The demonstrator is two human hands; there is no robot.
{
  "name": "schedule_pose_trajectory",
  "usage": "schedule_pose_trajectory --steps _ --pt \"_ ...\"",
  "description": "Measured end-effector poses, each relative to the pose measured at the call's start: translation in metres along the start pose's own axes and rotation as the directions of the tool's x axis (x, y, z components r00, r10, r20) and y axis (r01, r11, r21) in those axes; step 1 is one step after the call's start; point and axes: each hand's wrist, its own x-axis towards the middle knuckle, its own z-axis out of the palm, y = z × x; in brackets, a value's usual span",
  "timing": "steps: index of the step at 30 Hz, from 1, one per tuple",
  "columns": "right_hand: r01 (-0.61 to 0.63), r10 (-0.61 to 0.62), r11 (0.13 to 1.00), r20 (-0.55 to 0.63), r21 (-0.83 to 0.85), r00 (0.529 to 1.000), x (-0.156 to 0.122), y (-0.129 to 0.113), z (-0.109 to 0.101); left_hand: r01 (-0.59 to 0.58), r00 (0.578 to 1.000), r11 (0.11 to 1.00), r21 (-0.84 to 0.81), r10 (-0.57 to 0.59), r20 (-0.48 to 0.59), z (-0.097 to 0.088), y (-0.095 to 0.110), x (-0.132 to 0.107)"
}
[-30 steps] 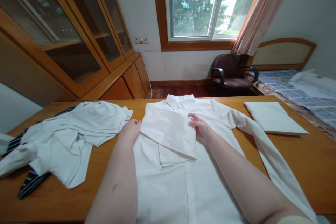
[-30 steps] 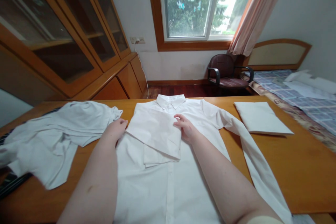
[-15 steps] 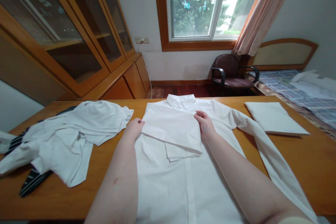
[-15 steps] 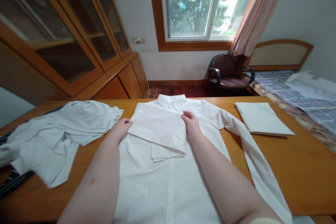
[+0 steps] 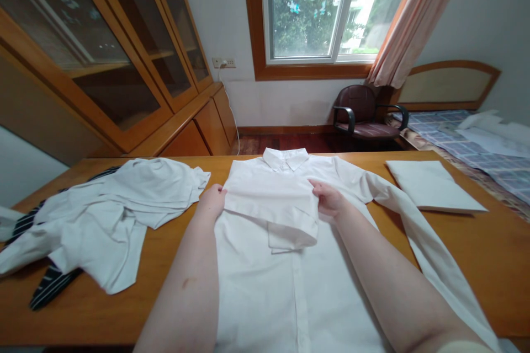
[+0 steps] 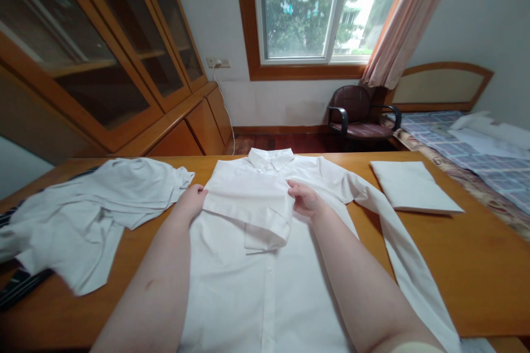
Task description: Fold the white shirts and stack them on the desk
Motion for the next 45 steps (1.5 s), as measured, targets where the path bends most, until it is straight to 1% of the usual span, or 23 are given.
schedule_pose_trajectory --steps 3,5,7,9,10,12,16,19,21,23,25,29,31,33,34,36,37,38,39,40,42,44,45 --pt "0.161 -0.154 0.985 -0.121 0.056 0.981 0.002 0.001 -0.005 0.004 1.0 1.0 0.005 -0.004 0.0 0.001 0.001 0.0" --pt "0.272 -0.253 0.96 -0.2 0.072 0.947 0.001 0.0 -0.008 0.014 1.0 1.0 0.008 -0.014 -0.001 0.001 0.0 0.001" --pt "0.364 -0.338 0.93 -0.261 0.054 0.904 -0.001 -0.002 -0.009 0.036 0.999 0.999 0.012 -0.036 -0.004 0.001 -0.001 0.001" --pt "0.41 -0.387 0.912 -0.3 0.015 0.872 -0.004 -0.006 -0.01 0.062 0.998 0.998 0.016 -0.062 -0.009 -0.001 -0.003 0.001" --pt "0.417 -0.397 0.909 -0.308 -0.001 0.865 -0.005 -0.008 -0.011 0.069 0.998 0.997 0.016 -0.069 -0.012 -0.002 -0.003 0.0" --pt "0.408 -0.393 0.913 -0.301 -0.014 0.869 -0.007 -0.011 -0.014 0.064 0.998 0.998 0.011 -0.064 -0.014 -0.005 -0.002 -0.002" --pt "0.377 -0.359 0.926 -0.266 0.019 0.895 -0.007 -0.011 -0.018 0.01 1.0 1.0 -0.004 -0.01 -0.003 -0.008 0.008 -0.009" --pt "0.323 -0.308 0.946 -0.292 0.004 0.905 -0.004 -0.01 -0.019 -0.029 0.999 1.0 0.008 0.029 0.031 -0.007 0.013 -0.011" --pt "0.287 -0.284 0.957 -0.345 -0.044 0.894 -0.002 -0.009 -0.019 -0.038 0.998 0.999 0.016 0.037 0.041 -0.007 0.012 -0.01" --pt "0.258 -0.276 0.961 -0.401 -0.099 0.874 0.002 -0.008 -0.02 -0.031 0.999 0.999 0.014 0.03 0.031 -0.006 0.01 -0.007" --pt "0.24 -0.276 0.961 -0.429 -0.137 0.86 0.007 -0.008 -0.022 -0.019 1.0 1.0 0.008 0.019 0.022 -0.006 0.007 -0.004" --pt "0.2 -0.253 0.965 -0.397 -0.171 0.882 0.015 -0.006 -0.03 -0.002 1.0 1.0 0.009 0.002 0.011 -0.004 0.003 0.0" --pt "0.171 -0.241 0.964 -0.401 -0.202 0.884 0.017 -0.004 -0.032 0.008 1.0 1.0 0.01 -0.008 -0.002 -0.003 0.003 0.0" --pt "0.114 -0.193 0.974 -0.448 -0.197 0.873 0.015 -0.003 -0.031 0.02 0.999 1.0 -0.001 -0.02 -0.026 -0.001 0.004 -0.001" --pt "0.076 -0.15 0.982 -0.465 -0.174 0.873 0.014 -0.002 -0.029 0.021 0.999 1.0 -0.015 -0.021 -0.037 0.0 0.004 -0.001" --pt "0.028 -0.075 0.993 -0.439 -0.112 0.895 0.01 -0.003 -0.024 0.012 0.998 0.999 -0.044 -0.015 -0.057 0.001 0.004 0.0" --pt "0.04 -0.072 0.995 -0.402 -0.087 0.913 0.008 -0.003 -0.022 0.007 0.998 0.999 -0.053 -0.01 -0.065 0.002 0.004 0.0" --pt "0.077 -0.096 0.995 -0.365 -0.067 0.926 0.006 -0.005 -0.021 0.004 0.998 0.999 -0.054 -0.008 -0.069 0.002 0.004 0.0" --pt "0.128 -0.138 0.99 -0.345 -0.053 0.928 0.004 -0.006 -0.02 0.005 0.997 0.999 -0.045 -0.008 -0.071 0.003 0.004 0.001" --pt "0.182 -0.188 0.982 -0.351 -0.05 0.917 0.003 -0.007 -0.021 0.011 0.997 0.999 -0.032 -0.013 -0.071 0.003 0.004 0.001" --pt "0.26 -0.267 0.963 -0.423 -0.075 0.866 0.002 -0.009 -0.025 0.026 0.998 1.0 -0.005 -0.026 -0.065 0.004 0.005 0.002" --pt "0.273 -0.292 0.956 -0.486 -0.111 0.824 0.003 -0.01 -0.032 0.032 0.998 0.999 0.017 -0.03 -0.061 0.004 0.005 0.001" --pt "0.264 -0.288 0.957 -0.499 -0.121 0.817 0.004 -0.01 -0.035 0.034 0.997 0.999 0.024 -0.033 -0.064 0.005 0.006 0.0"
